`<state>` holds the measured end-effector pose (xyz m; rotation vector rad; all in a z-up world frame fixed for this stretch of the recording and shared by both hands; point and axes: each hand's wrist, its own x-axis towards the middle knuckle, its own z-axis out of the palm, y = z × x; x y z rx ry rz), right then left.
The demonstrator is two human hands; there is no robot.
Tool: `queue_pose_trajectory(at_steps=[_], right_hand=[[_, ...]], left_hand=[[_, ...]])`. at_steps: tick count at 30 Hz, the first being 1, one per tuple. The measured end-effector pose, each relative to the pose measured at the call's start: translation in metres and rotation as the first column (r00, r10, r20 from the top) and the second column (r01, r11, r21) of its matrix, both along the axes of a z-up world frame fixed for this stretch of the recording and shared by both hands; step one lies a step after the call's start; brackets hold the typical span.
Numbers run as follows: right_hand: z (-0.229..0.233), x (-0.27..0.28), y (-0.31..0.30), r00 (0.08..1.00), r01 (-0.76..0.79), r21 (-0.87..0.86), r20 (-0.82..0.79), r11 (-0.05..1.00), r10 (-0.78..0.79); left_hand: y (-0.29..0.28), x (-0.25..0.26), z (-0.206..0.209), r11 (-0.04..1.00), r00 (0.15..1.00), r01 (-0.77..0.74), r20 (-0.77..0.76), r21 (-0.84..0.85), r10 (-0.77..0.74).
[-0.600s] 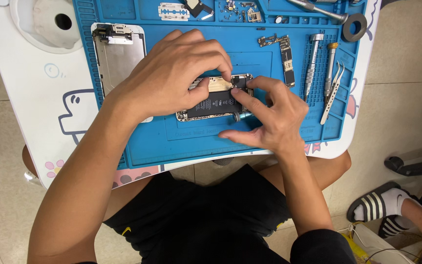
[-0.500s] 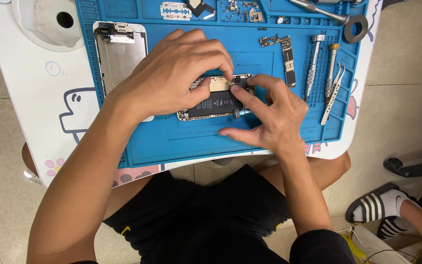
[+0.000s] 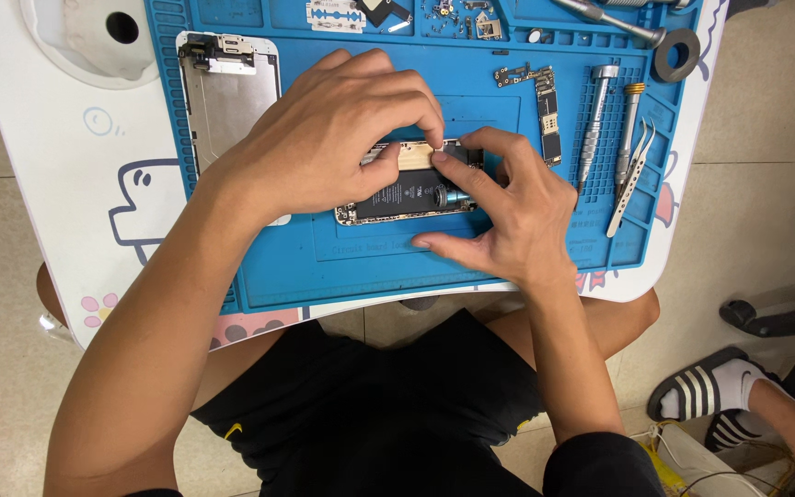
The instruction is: The person is repairing a mobile phone by removing and reinstalling internal components using a screwdriver and tweezers on a dedicated workstation mat.
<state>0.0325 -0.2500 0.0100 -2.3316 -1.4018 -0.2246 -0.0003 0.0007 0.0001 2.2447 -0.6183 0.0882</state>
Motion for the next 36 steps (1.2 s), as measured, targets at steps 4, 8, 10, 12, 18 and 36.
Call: queue_pose_trajectory(at_steps=[4,8,10,12,18,36], right_hand=[[0.002,0.000,0.001,0.999,0.011,0.007,-0.039,1.000,-0.010],[0.002,-0.002,0.001,0.996,0.043,0.005,-0.082,0.999,-0.043],[0.004,-0.002,0.001,0.995,0.058,-0.013,-0.087,0.998,-0.059],[0.009,-0.002,0.003,0.992,0.022,-0.011,-0.127,1.000,-0.024],[0.007,0.000,-0.004,0.998,-0.039,-0.024,-0.058,0.999,0.037],[0.024,0.019,0.000,0.986,-0.142,0.000,-0.094,0.990,0.141]], left_hand=[[0.000,0.000,0.001,1.000,1.000,-0.004,0.001,0.000,0.004],[0.000,0.000,0.002,1.000,1.000,-0.005,-0.014,-0.009,0.004],[0.000,0.000,0.003,1.000,1.000,-0.006,-0.018,-0.003,0.006],[0.001,0.000,0.003,1.000,1.000,-0.003,-0.027,-0.027,0.003],[0.005,-0.001,0.015,0.973,0.990,-0.041,-0.140,-0.227,0.009],[0.029,-0.005,0.043,0.974,0.981,-0.027,-0.191,-0.223,-0.016]])
